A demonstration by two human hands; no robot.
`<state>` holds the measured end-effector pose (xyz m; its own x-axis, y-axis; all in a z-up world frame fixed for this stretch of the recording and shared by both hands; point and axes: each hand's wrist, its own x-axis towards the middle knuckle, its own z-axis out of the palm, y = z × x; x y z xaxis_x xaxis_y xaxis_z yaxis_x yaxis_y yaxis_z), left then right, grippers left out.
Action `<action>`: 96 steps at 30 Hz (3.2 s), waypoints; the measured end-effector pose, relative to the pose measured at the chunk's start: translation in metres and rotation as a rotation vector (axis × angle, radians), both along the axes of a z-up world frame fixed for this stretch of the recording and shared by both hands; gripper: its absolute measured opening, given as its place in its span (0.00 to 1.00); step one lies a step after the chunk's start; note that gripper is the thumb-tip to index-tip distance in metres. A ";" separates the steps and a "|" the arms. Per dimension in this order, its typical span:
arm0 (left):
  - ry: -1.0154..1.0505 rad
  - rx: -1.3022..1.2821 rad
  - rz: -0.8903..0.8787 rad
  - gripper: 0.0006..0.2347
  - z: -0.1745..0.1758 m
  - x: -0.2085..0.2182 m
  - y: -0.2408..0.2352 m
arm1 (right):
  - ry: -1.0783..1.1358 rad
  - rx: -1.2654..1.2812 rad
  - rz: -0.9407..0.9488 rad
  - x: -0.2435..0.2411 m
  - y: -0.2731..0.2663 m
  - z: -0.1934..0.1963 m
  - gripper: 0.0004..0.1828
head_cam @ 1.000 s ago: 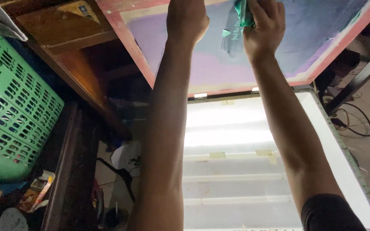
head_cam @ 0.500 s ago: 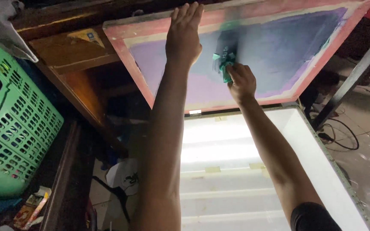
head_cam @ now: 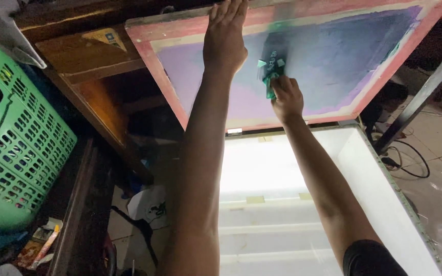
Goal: Coating a screen with green emulsion using a scraper, cleaning tools, and setting up the screen and film on a light box for exposure.
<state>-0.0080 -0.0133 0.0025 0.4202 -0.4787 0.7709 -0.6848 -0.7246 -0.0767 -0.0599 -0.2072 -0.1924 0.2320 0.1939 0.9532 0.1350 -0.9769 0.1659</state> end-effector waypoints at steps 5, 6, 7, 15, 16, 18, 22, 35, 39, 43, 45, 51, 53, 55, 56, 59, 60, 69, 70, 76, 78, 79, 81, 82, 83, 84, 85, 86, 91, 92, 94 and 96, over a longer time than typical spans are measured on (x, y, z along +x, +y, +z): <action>-0.034 0.017 0.030 0.35 -0.004 0.001 -0.001 | -0.011 -0.006 -0.002 0.005 -0.010 0.002 0.29; -0.040 0.006 0.024 0.34 -0.003 0.000 -0.001 | -0.040 -0.006 0.022 0.006 -0.013 0.009 0.32; -0.041 0.010 0.021 0.34 -0.001 0.000 -0.001 | -0.041 -0.002 0.019 0.008 -0.013 0.028 0.32; 0.005 0.009 -0.029 0.36 0.002 -0.001 0.002 | -0.241 0.071 0.224 0.006 0.011 0.097 0.31; 0.003 0.005 -0.031 0.36 0.002 -0.002 0.003 | -0.243 0.066 0.222 0.007 0.009 0.086 0.31; 0.026 -0.010 -0.059 0.34 0.003 -0.004 0.003 | -0.084 -0.037 0.184 0.008 0.005 0.063 0.26; -0.041 -0.008 -0.031 0.34 -0.002 0.006 0.000 | 0.023 -0.107 0.124 0.010 -0.003 0.015 0.29; -0.050 -0.012 -0.059 0.35 -0.002 -0.001 0.006 | -0.312 -0.052 0.317 0.005 -0.004 0.126 0.20; -0.075 -0.017 -0.079 0.34 0.002 -0.004 0.005 | -0.124 -0.171 0.260 -0.004 0.001 0.097 0.13; -0.041 -0.004 -0.038 0.37 0.002 -0.002 0.006 | 0.001 -0.198 0.218 0.014 -0.017 0.018 0.23; 0.048 0.006 -0.064 0.35 0.005 -0.002 0.005 | 0.204 -0.194 0.158 0.023 -0.030 -0.024 0.26; 0.061 0.000 -0.063 0.34 -0.001 0.010 0.002 | 0.300 0.180 0.249 -0.029 -0.017 -0.100 0.22; 0.084 0.010 -0.041 0.34 0.002 0.002 0.002 | 0.311 0.421 0.241 -0.070 0.004 -0.094 0.17; 0.112 0.025 -0.018 0.34 0.003 -0.005 0.002 | 0.323 0.667 0.233 -0.114 0.024 -0.078 0.12; 0.108 0.039 -0.009 0.33 0.003 -0.008 0.003 | 0.381 1.101 0.319 -0.137 0.035 -0.064 0.13; 0.092 0.050 -0.011 0.31 0.000 -0.022 0.007 | 0.439 1.802 0.541 -0.200 0.051 -0.049 0.12; 0.081 0.041 -0.017 0.29 -0.003 -0.028 0.012 | 0.441 2.062 0.683 -0.220 0.054 -0.048 0.09; -0.175 0.183 0.157 0.26 -0.027 -0.144 0.051 | 0.549 1.986 1.088 -0.366 0.087 -0.095 0.12; -0.160 0.185 0.161 0.26 -0.034 -0.160 0.055 | 0.563 1.996 1.079 -0.375 0.089 -0.091 0.12; -0.303 0.186 0.202 0.12 -0.098 -0.248 0.079 | 0.522 1.998 1.211 -0.441 0.105 -0.067 0.13; -0.376 0.186 0.135 0.12 -0.114 -0.289 0.090 | 0.545 1.918 1.268 -0.463 0.111 -0.054 0.13; -0.371 0.192 0.131 0.12 -0.129 -0.301 0.093 | 0.542 1.927 1.264 -0.474 0.111 -0.060 0.13; -0.358 0.036 -0.068 0.07 -0.154 -0.320 0.099 | 0.530 1.807 1.511 -0.488 0.112 -0.066 0.13; -0.358 0.039 -0.070 0.07 -0.170 -0.330 0.103 | 0.526 1.809 1.512 -0.504 0.122 -0.051 0.13; -0.404 0.033 -0.076 0.04 -0.185 -0.339 0.107 | 0.530 1.880 1.488 -0.519 0.133 -0.036 0.05; -0.451 0.025 -0.082 0.03 -0.200 -0.347 0.111 | 0.534 1.949 1.464 -0.533 0.143 -0.020 0.05; -0.452 0.026 -0.085 0.03 -0.209 -0.357 0.115 | 0.530 1.949 1.465 -0.537 0.145 -0.026 0.05; -0.435 0.025 -0.117 0.05 -0.220 -0.368 0.119 | 0.524 2.008 1.476 -0.541 0.147 -0.031 0.07; -0.351 -0.002 -0.133 0.08 -0.270 -0.399 0.130 | 0.556 2.178 1.513 -0.546 0.154 -0.052 0.12; -0.286 0.017 -0.126 0.07 -0.285 -0.399 0.131 | 0.571 2.146 1.544 -0.544 0.155 -0.055 0.13; -0.223 0.032 -0.108 0.06 -0.315 -0.396 0.133 | 0.600 2.110 1.579 -0.540 0.158 -0.062 0.13; -0.116 0.056 -0.120 0.04 -0.346 -0.389 0.135 | 0.664 2.093 1.587 -0.533 0.161 -0.070 0.13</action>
<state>-0.3970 0.1219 -0.3435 0.2674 -0.5641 0.7812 -0.7506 -0.6303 -0.1982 -0.5927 -0.0466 -0.2627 0.9969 -0.0602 0.0511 0.0781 0.8486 -0.5232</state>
